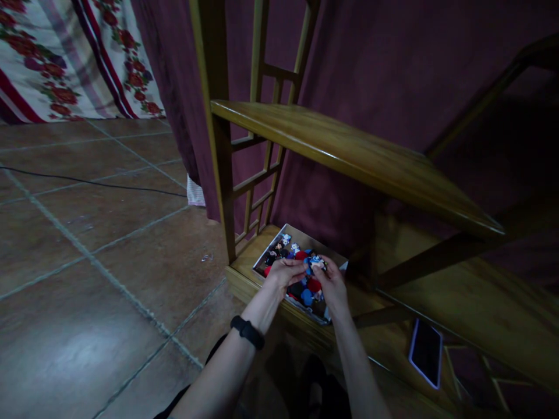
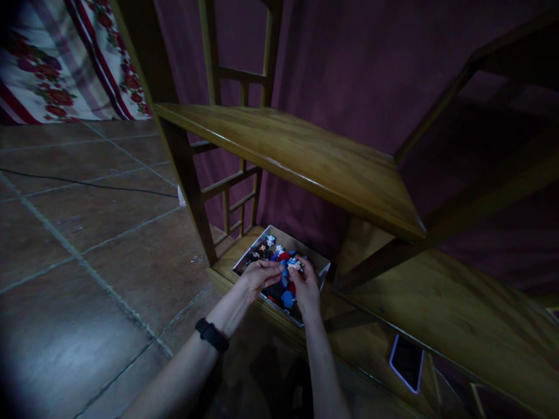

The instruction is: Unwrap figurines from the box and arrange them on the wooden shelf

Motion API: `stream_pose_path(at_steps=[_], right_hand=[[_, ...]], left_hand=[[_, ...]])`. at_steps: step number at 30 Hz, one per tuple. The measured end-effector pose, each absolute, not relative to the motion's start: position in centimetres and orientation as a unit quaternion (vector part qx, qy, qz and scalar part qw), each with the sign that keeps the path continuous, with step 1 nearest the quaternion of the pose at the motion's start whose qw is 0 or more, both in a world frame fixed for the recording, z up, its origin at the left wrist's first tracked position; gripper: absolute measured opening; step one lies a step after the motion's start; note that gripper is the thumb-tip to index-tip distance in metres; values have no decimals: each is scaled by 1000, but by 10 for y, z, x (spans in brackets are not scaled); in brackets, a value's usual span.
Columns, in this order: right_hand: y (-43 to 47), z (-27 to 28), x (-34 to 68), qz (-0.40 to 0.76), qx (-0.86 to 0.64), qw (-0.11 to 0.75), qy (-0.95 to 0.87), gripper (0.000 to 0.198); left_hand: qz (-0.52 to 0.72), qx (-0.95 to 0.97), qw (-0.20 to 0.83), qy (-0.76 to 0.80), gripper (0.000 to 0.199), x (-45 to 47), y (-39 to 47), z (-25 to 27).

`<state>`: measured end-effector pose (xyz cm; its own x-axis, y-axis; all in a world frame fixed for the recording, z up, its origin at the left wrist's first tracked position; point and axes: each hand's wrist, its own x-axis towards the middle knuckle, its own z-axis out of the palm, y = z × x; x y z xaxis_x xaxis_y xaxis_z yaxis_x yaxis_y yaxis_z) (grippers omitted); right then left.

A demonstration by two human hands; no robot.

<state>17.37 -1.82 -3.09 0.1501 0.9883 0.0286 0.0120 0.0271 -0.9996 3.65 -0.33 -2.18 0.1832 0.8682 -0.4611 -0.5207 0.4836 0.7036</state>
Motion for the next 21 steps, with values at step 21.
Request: stream_pose_path(at_steps=[21], right_hand=[[-15,-26,187,428,-535,487,-542,39]], left_hand=[[467,184,753,425,28,38,-5,-22]])
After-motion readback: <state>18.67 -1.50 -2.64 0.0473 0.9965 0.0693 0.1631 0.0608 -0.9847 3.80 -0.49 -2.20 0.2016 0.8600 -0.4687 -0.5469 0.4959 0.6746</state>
